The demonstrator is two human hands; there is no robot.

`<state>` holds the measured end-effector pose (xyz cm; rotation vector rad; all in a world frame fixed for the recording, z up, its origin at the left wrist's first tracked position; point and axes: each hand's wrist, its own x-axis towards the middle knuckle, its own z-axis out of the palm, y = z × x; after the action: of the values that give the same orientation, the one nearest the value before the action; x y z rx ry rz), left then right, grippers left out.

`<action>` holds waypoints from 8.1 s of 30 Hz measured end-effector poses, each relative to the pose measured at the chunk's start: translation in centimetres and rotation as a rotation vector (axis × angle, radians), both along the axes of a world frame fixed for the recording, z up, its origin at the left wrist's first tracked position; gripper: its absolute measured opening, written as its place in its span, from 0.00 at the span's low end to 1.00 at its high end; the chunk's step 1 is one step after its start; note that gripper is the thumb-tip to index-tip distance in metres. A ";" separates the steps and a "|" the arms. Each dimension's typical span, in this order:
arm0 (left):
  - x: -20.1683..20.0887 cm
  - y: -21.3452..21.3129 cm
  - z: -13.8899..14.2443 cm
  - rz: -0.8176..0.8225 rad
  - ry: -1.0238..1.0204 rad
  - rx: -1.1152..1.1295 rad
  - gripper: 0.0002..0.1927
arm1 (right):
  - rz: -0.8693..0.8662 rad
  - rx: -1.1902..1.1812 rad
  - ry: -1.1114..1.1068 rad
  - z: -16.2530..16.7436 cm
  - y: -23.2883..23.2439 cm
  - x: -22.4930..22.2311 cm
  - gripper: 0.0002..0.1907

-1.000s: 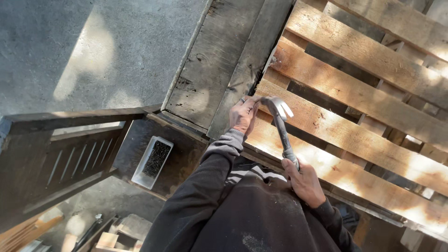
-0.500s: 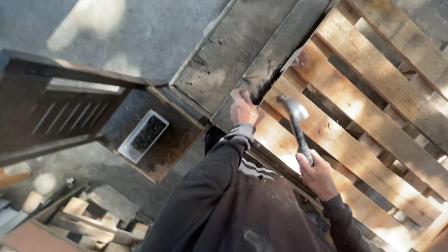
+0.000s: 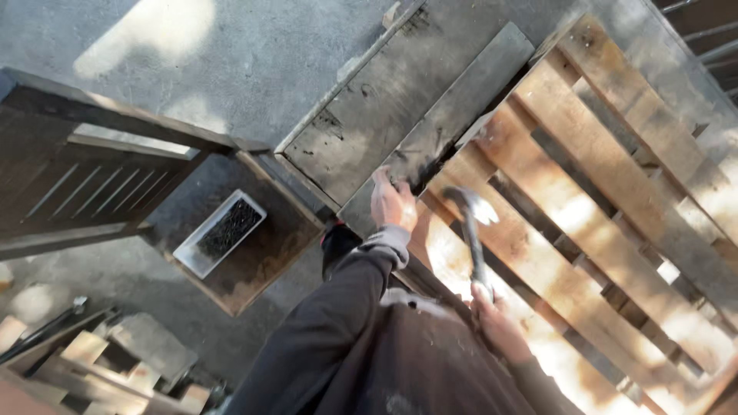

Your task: The person hammers nails into a wooden pallet using a claw hammer. They repeatedly pick up nails from a container and drive them into the pallet slats. The person also briefly adjusts a loose slat before continuing to nail it down.

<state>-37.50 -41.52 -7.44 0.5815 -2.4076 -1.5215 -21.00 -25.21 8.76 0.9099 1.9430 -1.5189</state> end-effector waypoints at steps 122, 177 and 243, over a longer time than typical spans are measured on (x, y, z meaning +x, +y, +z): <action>6.2 -5.0 -0.9 -1.004 0.055 0.412 0.09 | -0.547 -0.004 0.098 -11.2 -13.4 18.9 0.18; 2.2 -1.6 -0.5 -0.068 -0.486 0.127 0.12 | -0.165 -0.063 1.515 6.1 0.1 19.0 0.15; 9.6 -0.9 -1.5 -0.060 0.341 0.314 0.08 | 0.226 -0.092 0.110 -10.8 6.4 10.7 0.18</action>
<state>-27.87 -42.45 -8.94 0.2760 -1.9654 -1.8683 -10.35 -18.86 -2.01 0.5577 1.9589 -1.5375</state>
